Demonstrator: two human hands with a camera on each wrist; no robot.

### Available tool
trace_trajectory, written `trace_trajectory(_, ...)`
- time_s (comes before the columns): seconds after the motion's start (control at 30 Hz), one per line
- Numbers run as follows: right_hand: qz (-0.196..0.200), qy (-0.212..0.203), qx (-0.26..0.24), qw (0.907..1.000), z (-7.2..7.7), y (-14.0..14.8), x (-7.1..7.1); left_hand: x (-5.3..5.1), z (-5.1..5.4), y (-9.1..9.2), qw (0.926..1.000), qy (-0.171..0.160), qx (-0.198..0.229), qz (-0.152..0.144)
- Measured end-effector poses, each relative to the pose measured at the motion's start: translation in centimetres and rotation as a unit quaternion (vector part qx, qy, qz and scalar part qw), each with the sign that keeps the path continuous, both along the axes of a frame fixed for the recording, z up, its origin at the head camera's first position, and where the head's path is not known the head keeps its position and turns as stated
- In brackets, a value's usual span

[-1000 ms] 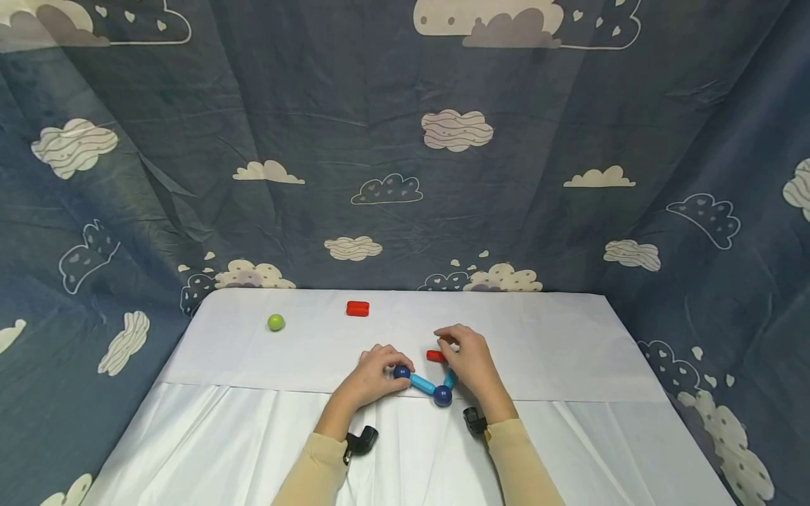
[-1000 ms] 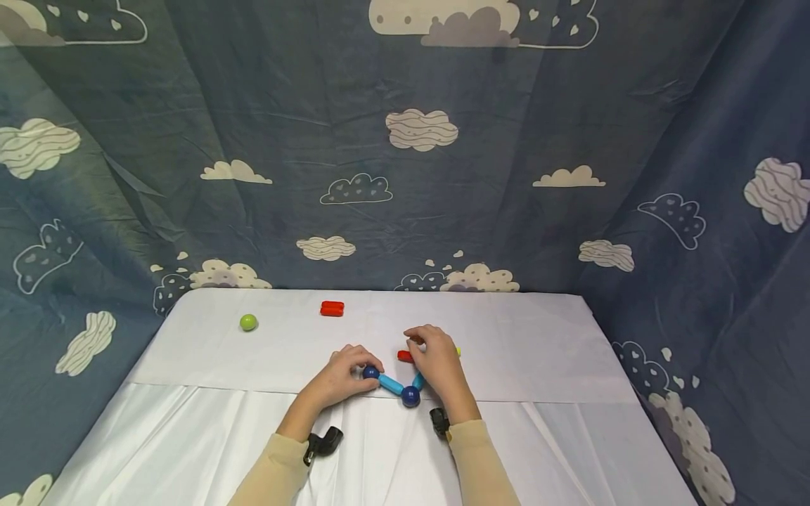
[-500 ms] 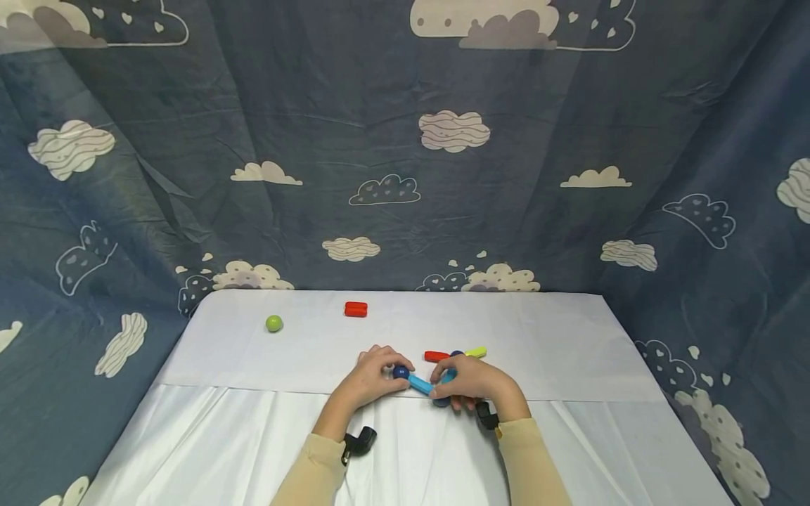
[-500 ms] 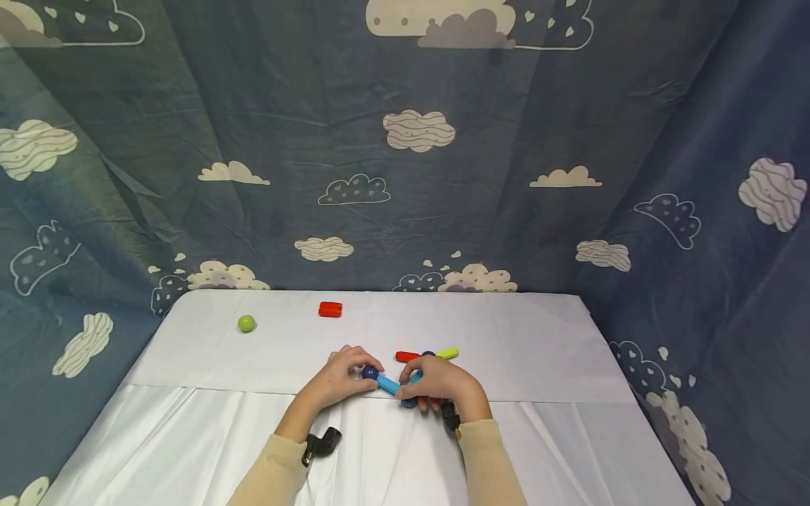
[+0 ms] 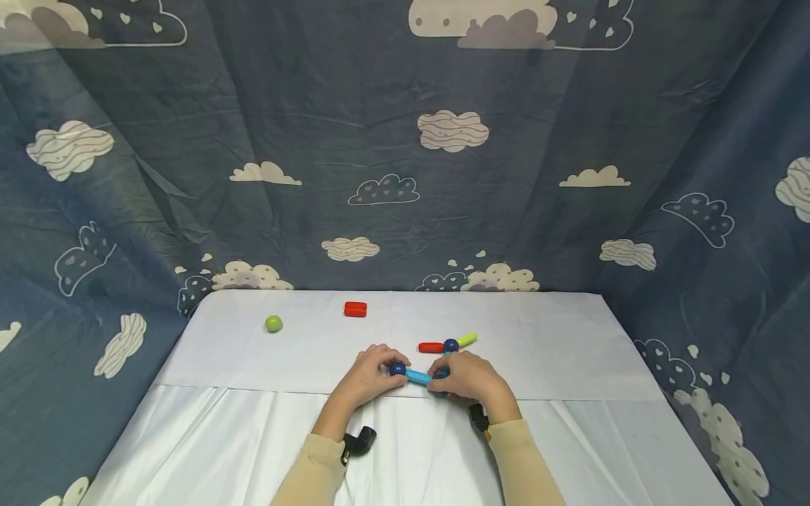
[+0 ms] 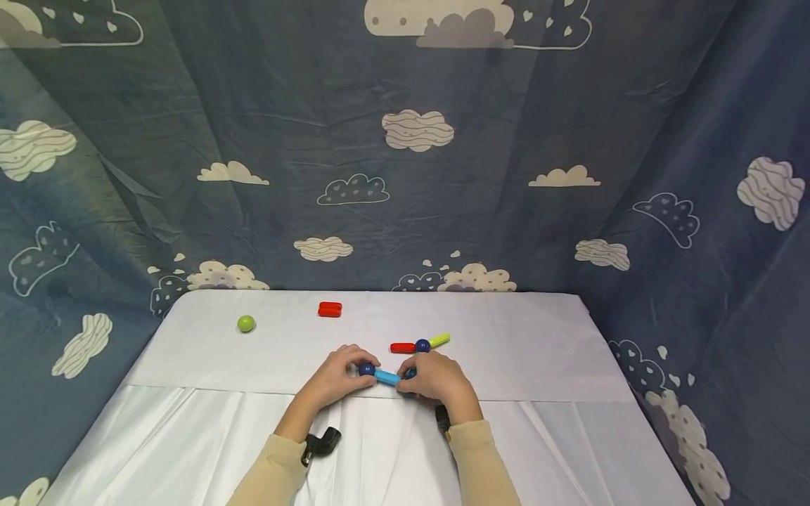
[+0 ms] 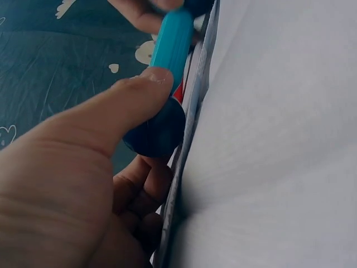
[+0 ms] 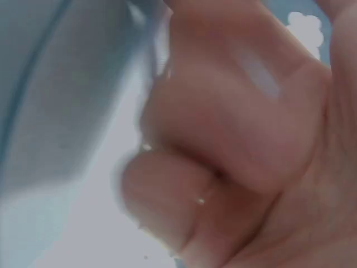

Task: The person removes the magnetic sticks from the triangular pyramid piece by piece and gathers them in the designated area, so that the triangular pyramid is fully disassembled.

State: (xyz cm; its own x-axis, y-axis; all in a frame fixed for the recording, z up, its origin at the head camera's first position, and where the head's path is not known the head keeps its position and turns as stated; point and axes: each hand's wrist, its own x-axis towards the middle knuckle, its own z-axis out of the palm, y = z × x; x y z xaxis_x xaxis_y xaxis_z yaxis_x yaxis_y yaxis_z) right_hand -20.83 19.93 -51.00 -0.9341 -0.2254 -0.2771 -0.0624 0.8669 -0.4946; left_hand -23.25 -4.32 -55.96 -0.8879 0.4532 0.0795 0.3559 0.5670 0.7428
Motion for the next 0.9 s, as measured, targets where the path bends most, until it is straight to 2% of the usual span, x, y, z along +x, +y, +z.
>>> trace_trajectory(0.1, -0.013, 0.044, 0.021, 0.9987, -0.7, 0.0, -0.5, -0.1, -0.1, 0.0, 0.9997, -0.009, 0.011, 0.022)
trace_trajectory(0.3, -0.041, 0.056, -0.010, 0.9975, -1.9, 0.2, -1.0, -0.4, -0.1, 0.1, 0.9975, -0.022, 0.033, 0.059)
trace_trajectory(0.9, -0.033, 0.089, -0.028, 0.9951, -2.3, -0.2, -1.2, -0.5, 0.0, 0.1, 0.9953, -0.035, 0.048, 0.077)
